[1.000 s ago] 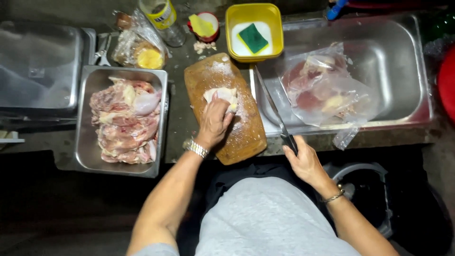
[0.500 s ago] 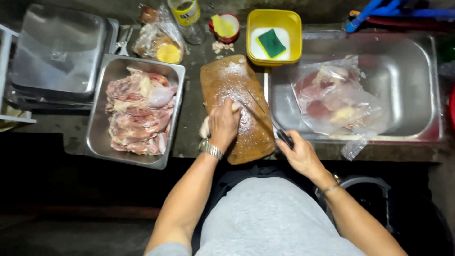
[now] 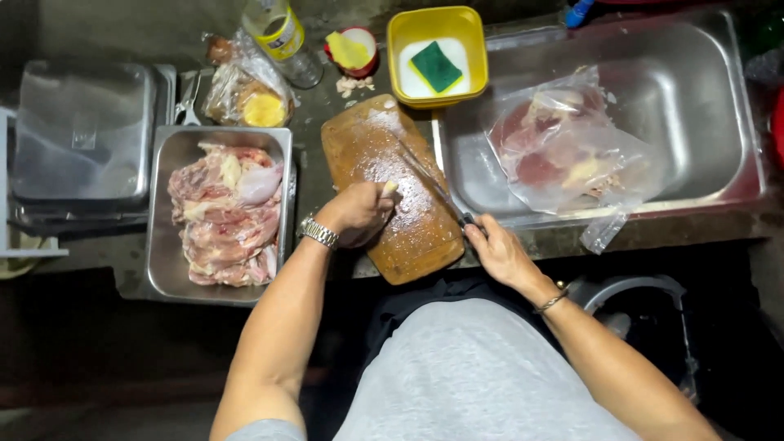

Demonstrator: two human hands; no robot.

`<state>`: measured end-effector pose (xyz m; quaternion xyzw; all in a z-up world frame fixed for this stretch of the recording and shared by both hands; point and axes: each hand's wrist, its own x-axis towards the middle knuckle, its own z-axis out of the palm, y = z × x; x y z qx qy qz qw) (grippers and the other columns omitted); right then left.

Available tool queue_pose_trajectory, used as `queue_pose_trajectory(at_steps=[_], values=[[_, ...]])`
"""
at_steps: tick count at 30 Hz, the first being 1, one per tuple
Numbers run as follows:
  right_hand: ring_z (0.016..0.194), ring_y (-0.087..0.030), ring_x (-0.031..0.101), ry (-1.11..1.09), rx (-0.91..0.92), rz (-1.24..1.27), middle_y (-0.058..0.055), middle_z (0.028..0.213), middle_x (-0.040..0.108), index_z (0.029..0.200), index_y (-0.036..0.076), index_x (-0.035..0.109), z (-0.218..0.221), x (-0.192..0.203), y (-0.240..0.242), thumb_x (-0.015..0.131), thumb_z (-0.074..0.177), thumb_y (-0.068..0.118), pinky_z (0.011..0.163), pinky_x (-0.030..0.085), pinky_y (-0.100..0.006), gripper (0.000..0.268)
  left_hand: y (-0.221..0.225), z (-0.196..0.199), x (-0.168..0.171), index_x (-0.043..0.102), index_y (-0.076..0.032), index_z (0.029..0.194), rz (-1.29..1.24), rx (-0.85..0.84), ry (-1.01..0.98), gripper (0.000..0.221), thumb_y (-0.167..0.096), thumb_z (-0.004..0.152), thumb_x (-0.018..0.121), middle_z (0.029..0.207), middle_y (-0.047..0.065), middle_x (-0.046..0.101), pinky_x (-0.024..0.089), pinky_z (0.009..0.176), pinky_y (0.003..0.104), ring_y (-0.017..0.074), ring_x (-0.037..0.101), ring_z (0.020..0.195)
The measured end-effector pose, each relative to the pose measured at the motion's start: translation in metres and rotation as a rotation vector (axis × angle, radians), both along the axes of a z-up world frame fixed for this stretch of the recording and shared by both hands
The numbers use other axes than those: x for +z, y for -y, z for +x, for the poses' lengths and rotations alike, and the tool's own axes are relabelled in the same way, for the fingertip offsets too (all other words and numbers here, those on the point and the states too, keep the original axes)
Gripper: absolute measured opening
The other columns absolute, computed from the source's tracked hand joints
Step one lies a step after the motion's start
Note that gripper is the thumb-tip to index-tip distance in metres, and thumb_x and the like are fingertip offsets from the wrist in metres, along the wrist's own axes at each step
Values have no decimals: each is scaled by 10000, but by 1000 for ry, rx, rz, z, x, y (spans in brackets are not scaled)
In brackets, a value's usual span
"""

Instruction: The person is preparing raw chicken by trimming fat and skin with a knife on a wooden cutting board and then placing the pieces into a metal tray or plastic bags.

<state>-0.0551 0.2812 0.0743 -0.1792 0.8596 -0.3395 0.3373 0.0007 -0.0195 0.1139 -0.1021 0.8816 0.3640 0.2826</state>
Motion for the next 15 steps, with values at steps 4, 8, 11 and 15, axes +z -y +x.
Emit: queue_pose_trajectory(at_steps=[4,8,11,15], values=[[1060,-510,665,8,7,17,-329,1031,712,1184,72,588,-4,14,2,468,1044,466,909,504,-617,435,-8,-5,-27,689,-64,1015,-62,-6,-23,345,-396,986,598,1023,257,733,504,1014,559,467,660,1123],[1037,-524,664,-32,60,5,-337,1029,702,1186,64,575,-1,28,14,470,1036,449,862,520,-615,426,-35,1,-51,686,-104,989,-164,135,-107,454,-502,1013,469,965,228,730,553,913,543,429,696,1049],[1049,-529,660,-54,130,24,-342,1062,694,1192,49,568,-3,46,33,475,1031,440,868,525,-620,433,-47,5,-75,683,-96,911,-296,144,-206,455,-466,1005,435,884,198,715,570,847,532,405,715,979],[1117,-511,654,-68,226,79,-334,1184,670,1283,19,554,-9,56,56,452,1036,409,923,523,-621,473,-47,11,-105,706,-77,761,-455,114,-336,434,-388,955,473,758,186,697,568,789,518,393,721,863]])
